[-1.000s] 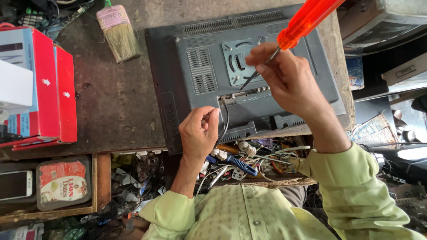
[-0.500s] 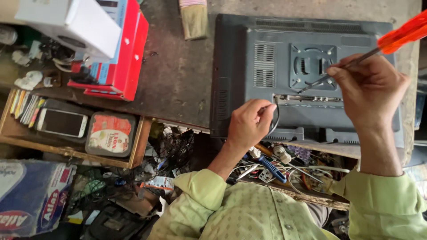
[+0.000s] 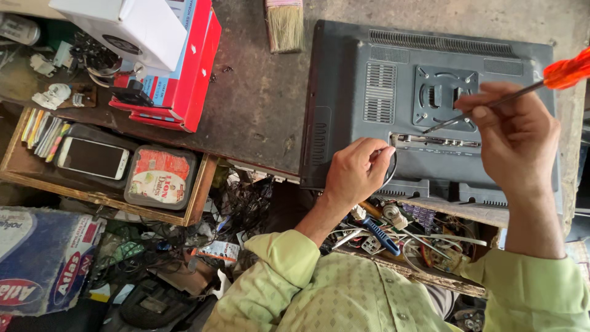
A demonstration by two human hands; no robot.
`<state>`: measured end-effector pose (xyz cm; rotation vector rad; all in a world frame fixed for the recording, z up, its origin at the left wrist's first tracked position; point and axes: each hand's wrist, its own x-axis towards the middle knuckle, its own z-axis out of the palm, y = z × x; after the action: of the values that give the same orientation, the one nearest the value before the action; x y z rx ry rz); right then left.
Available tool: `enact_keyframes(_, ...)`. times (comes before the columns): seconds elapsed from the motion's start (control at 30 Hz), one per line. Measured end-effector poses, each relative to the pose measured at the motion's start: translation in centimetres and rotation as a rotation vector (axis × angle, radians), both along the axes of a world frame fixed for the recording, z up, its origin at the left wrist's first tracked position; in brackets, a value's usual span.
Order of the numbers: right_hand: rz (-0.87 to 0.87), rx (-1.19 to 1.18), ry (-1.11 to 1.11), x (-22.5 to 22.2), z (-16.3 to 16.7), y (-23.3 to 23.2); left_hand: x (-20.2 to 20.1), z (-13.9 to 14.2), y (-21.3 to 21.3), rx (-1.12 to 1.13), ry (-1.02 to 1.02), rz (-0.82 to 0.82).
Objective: The person uses a screwdriver to remove screws from the back panel of a CRT television. They place the screws on the workbench and continue unscrewing multiple fasteners around the casing.
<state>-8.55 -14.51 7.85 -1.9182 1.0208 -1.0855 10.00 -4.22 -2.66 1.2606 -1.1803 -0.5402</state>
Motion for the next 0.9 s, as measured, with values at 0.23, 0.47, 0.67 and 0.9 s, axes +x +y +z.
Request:
enact_keyframes(0.23,-0.006,-0.079,0.047,-1.2,-2.4,-1.1,0.0,0.5,0.1,-0.014,0.002,0.013)
enact_keyframes(0.47,-0.04,0.043,-0.12,-2.2,-2.1,-1.5,-0.6,0.6,0.0,-0.019,0.004,0.017)
enact_keyframes(0.67,0.032,-0.05,-0.186,-2.2,0.9,-1.8,-0.7,0.2,-0.1,-0.009,-0.05,0.018)
enact_keyframes(0.9,0.121,-0.21,-0.4,-3.1,3.9,-3.4,-0.8,0.3,-0.1,0.0,-0.089,0.023)
